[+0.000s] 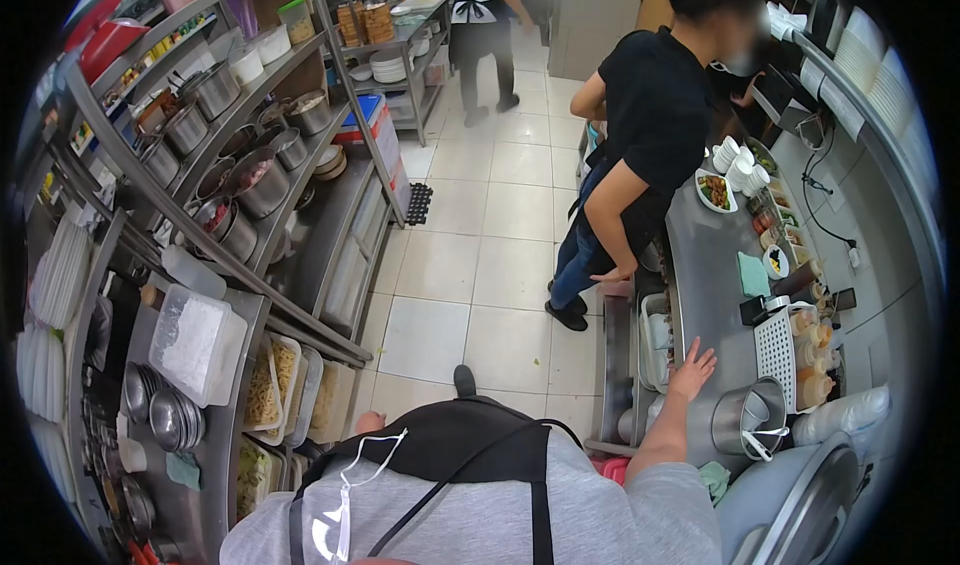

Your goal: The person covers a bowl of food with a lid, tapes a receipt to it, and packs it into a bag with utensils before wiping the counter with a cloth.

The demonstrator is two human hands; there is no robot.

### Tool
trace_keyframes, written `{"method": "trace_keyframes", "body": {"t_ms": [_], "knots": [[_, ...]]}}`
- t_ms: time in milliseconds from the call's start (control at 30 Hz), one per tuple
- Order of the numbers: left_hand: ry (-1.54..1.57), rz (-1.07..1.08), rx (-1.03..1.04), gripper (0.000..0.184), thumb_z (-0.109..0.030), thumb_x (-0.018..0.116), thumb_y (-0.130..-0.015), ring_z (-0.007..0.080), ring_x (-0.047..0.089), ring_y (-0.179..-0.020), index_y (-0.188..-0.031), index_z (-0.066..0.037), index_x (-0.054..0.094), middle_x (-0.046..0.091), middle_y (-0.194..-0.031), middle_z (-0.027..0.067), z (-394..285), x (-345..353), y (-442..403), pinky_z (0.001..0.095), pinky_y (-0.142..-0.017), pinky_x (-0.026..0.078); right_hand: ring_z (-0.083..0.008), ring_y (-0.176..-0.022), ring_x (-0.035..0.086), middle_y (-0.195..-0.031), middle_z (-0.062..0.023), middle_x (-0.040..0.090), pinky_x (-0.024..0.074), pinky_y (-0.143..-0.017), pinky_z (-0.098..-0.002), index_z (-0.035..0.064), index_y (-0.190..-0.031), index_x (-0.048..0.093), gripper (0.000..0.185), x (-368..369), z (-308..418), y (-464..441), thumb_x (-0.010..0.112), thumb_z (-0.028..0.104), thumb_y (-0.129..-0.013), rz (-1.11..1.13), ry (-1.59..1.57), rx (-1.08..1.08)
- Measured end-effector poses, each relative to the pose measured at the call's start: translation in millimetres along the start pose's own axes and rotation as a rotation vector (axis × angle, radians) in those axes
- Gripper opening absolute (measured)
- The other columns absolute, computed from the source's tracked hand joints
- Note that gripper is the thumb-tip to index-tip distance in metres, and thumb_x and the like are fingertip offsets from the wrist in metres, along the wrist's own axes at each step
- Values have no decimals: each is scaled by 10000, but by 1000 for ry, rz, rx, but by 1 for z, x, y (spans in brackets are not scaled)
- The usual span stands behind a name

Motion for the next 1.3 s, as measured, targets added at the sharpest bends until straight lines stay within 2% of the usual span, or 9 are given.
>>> {"method": "trace_keyframes", "body": {"t_ms": [100,167,400,667,1000,1067,1200,1267,1300], "knots": [[38,-64,-49,300,-315,513,-758,313,533,-926,-882,-58,607,560,-967,193,3,6,2,400,-782,428,-318,-1205,230,-1316,-159,216,199,-1003,-377,256,-1311,100,970,-3,-6,-2,723,210,-569,-22,2,-9],[-63,-280,27,269,-301,545,-715,327,557,-831,-755,-44,615,588,-842,178,15,12,-19,422,-685,449,-318,-1204,233,-1314,-160,221,201,-1003,-377,258,-1310,106,968,-4,-4,0,724,213,-567,-23,-2,-6],[74,-240,-23,220,-182,488,-745,312,554,-842,-869,-34,595,580,-876,182,5,-17,10,394,-725,449,-318,-1203,236,-1310,-161,229,204,-1003,-376,258,-1310,109,968,-2,-1,-1,725,221,-565,-22,-7,-6],[45,-484,114,148,-89,486,-676,322,576,-678,-671,-45,628,592,-728,164,16,-28,3,403,-645,463,-329,-1203,232,-1312,-164,226,205,-1000,-384,263,-1310,119,974,3,0,-1,726,211,-550,-39,-16,-4],[169,-334,167,252,-165,422,-721,338,571,-680,-680,-13,618,586,-709,190,28,-10,-7,424,-692,441,-332,-1204,229,-1315,-170,219,196,-1001,-387,259,-1312,117,970,3,0,0,723,210,-557,-27,-21,-8],[124,-22,106,301,-198,393,-754,324,579,-688,-685,-14,621,589,-702,192,34,2,-9,424,-710,435,-335,-1203,228,-1315,-172,218,196,-1001,-388,260,-1312,119,962,2,0,0,720,210,-562,-27,-33,-4],[342,59,-52,347,-255,384,-775,306,583,-746,-698,-18,627,592,-738,197,39,-6,11,414,-723,433,-337,-1200,230,-1313,-173,221,199,-999,-392,257,-1312,125,952,6,-1,-2,717,213,-567,-42,-44,-8],[-32,-106,98,347,-254,370,-783,291,572,-825,-912,-17,588,583,-850,203,48,13,-15,406,-746,429,-339,-1198,233,-1311,-174,224,202,-998,-397,254,-1310,136,942,4,-1,-1,715,214,-569,-51,-53,-11],[-33,-107,99,347,-254,370,-783,291,572,-825,-912,-17,588,583,-850,203,45,9,-10,406,-746,429,-339,-1198,233,-1311,-174,224,202,-998,-397,254,-1310,136,942,3,-1,0,715,214,-569,-50,-54,-10]]}}
Point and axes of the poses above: each hand's wrist, its own y-axis away from the middle knuckle, its own x-axis out of the palm, z = x × y, the point moved 6 cm from there along -y, towards the middle knuckle
